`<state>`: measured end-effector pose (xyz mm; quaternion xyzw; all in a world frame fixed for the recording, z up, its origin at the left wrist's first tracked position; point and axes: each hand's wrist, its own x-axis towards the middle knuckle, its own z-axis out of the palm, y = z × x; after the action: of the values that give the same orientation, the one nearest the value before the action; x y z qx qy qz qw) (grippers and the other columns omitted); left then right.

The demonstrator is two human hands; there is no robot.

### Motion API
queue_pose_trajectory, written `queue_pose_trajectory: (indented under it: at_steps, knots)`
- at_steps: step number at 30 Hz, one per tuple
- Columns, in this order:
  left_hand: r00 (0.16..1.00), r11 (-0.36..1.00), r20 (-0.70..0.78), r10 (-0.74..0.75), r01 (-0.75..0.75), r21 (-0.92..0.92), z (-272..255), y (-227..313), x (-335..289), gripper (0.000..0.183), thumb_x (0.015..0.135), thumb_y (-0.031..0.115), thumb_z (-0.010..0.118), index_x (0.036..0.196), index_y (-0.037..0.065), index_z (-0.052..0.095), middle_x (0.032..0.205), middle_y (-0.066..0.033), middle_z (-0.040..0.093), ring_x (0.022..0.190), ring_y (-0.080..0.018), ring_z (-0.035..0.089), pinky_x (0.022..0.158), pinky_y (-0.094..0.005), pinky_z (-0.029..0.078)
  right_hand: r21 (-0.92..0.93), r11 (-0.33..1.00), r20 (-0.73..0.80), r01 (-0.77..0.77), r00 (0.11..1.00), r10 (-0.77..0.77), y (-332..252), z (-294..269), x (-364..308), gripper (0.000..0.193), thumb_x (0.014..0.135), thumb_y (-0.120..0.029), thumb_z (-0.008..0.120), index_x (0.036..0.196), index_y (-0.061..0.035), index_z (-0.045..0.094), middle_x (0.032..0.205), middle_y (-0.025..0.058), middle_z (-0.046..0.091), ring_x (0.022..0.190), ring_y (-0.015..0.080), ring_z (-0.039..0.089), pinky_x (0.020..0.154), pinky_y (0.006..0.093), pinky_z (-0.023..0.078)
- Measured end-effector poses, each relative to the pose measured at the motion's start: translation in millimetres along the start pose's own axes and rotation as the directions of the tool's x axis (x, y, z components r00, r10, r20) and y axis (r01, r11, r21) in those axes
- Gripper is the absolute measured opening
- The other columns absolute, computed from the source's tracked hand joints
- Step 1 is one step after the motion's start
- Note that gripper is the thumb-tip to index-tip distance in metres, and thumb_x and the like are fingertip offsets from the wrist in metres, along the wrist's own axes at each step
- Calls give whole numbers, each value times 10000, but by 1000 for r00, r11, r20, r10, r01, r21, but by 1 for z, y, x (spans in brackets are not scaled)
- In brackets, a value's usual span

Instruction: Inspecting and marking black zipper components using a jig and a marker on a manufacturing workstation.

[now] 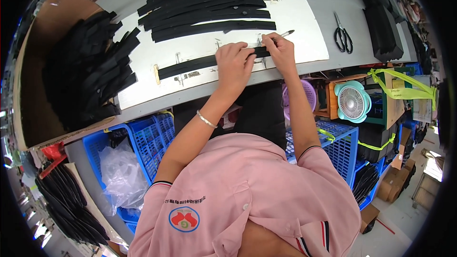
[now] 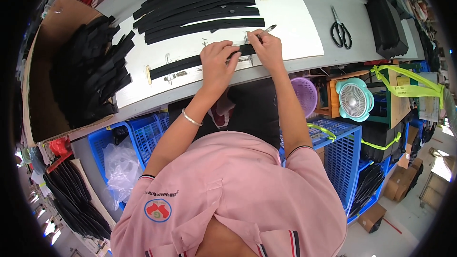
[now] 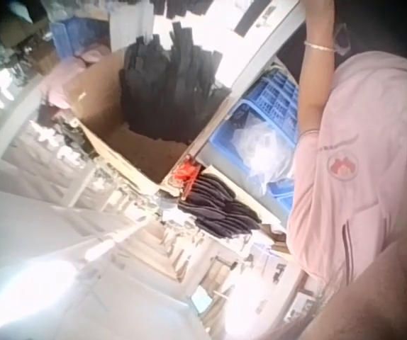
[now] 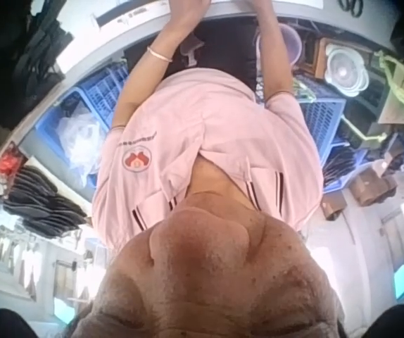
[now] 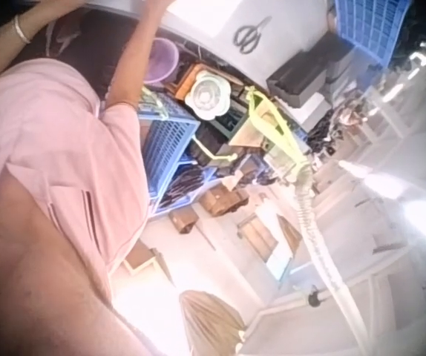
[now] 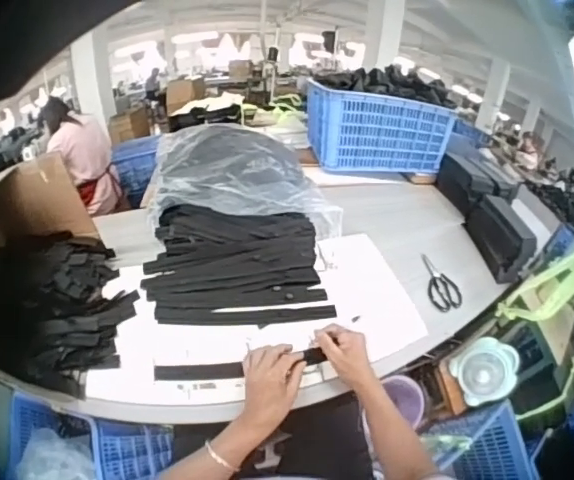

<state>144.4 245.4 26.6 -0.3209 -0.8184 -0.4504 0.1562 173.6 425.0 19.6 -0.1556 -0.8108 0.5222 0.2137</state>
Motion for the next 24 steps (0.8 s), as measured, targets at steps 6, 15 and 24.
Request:
queue_pose_trajectory:
  at_steps: [6, 15, 24]
  knots:
    - [999, 1000, 38, 21, -22, 7, 25, 0, 6, 128, 833, 129, 779, 951, 80, 778, 1066, -36, 704, 1066, -257, 602, 996, -418, 397, -100, 995, 8, 32, 999, -31, 9, 1, 1, 264, 977, -284, 693, 928, -33, 760, 626, 89, 631, 560, 131, 579, 552, 299, 444]
    - [999, 999, 3, 32, -32, 10, 27, 1, 5, 125, 800, 110, 789, 918, 74, 766, 1051, -34, 689, 1051, -255, 595, 980, -425, 400, -130, 986, -25, 107, 994, -111, 6, 0, -1, 241, 960, -259, 699, 898, -37, 769, 663, 106, 677, 564, 184, 621, 561, 313, 472]
    - [1000, 1000, 7, -23, 23, -20, 26, 2, 5, 109, 783, 103, 790, 883, 62, 774, 1051, -49, 689, 1056, -269, 591, 984, -437, 400, -110, 986, 129, 122, 986, -108, -3, -12, -8, 221, 945, -172, 715, 841, 20, 746, 639, 22, 658, 592, 59, 542, 545, 253, 428]
